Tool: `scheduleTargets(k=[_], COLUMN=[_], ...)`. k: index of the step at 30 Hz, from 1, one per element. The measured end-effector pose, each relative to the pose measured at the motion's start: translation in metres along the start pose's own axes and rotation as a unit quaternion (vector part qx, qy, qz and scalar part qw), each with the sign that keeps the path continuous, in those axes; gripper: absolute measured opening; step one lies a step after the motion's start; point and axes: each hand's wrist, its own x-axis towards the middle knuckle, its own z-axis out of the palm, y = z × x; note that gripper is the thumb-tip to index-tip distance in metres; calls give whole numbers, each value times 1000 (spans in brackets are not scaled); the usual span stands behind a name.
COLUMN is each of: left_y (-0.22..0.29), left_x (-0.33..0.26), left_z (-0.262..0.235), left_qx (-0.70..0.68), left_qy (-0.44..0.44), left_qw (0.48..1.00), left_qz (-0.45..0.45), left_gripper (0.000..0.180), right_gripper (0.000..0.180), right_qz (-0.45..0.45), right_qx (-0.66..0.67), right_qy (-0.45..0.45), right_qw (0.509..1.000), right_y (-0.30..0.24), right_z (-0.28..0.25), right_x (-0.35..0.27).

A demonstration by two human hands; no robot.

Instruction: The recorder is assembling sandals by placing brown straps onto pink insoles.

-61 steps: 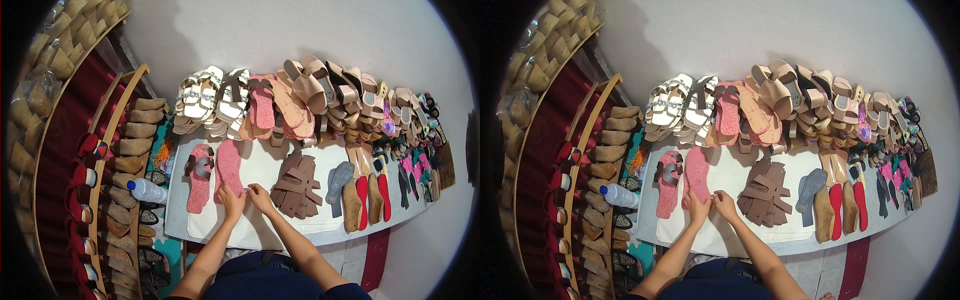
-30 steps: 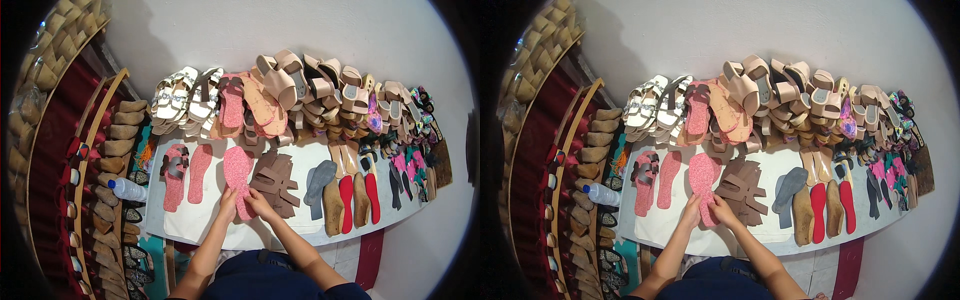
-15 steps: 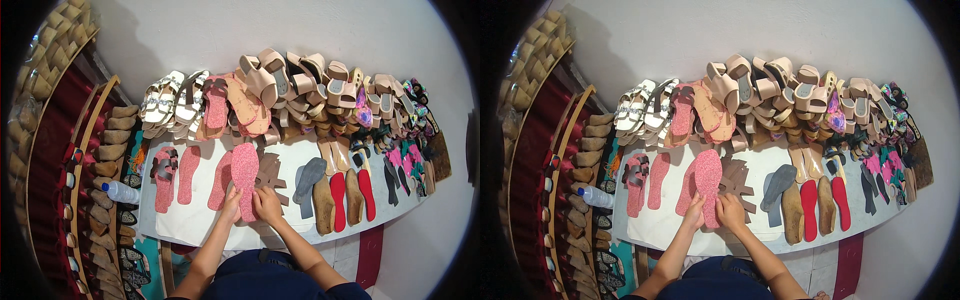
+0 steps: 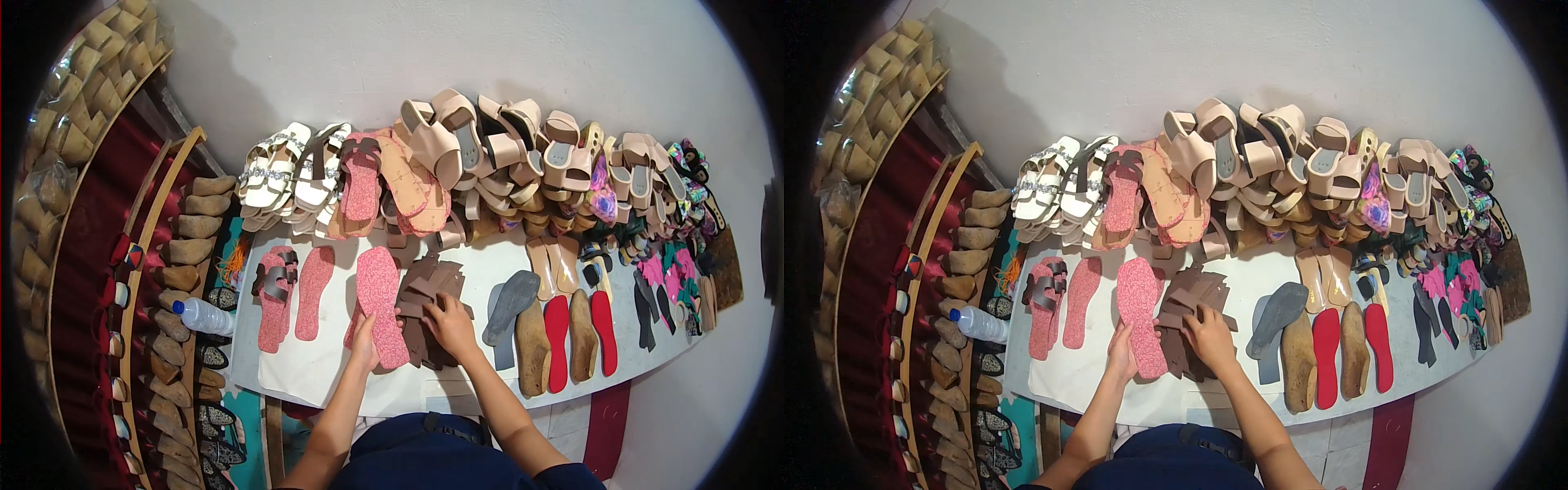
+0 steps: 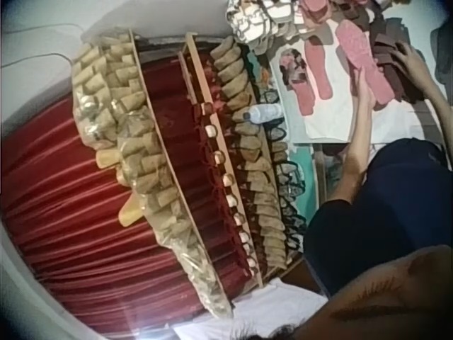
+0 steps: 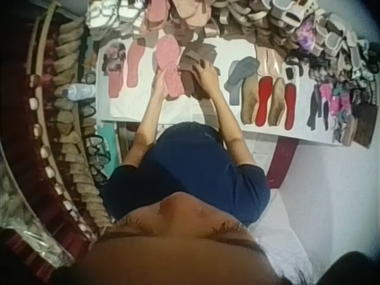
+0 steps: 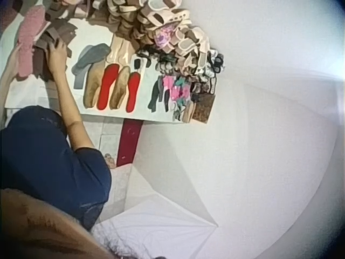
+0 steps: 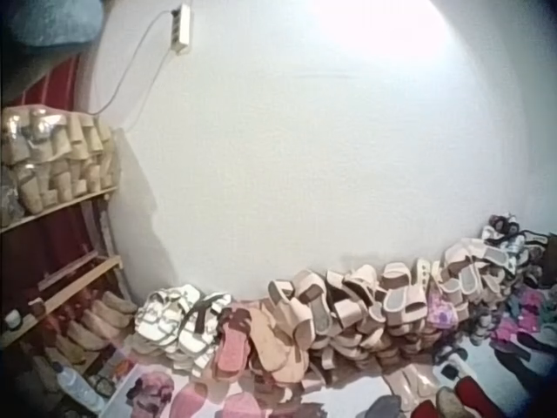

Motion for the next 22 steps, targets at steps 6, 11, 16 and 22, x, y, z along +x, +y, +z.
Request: scheduleTargets(k=[6, 11, 16, 22], left_y=[4, 0, -5, -18], left_x=[-6, -3, -8, -7], left_z=[2, -1, -1, -1], left_qx=[11, -9, 10, -18], left_qy=[-9, -2, 1, -45], left_qw=[1000, 1000, 1000, 998], left_qz=[0, -10, 15, -27], left_gripper=[33, 33, 32, 35], right_gripper=[16, 42, 46, 43], right_qz=[201, 6, 97, 272], right_qx=[91, 39, 16, 157], right_qy=[-40, -78, -182, -204], right_qw=[974, 996, 978, 927], right_y=[15, 19, 10, 66], right_z=[-17, -21, -29, -31], right_x=[2, -8, -14, -17])
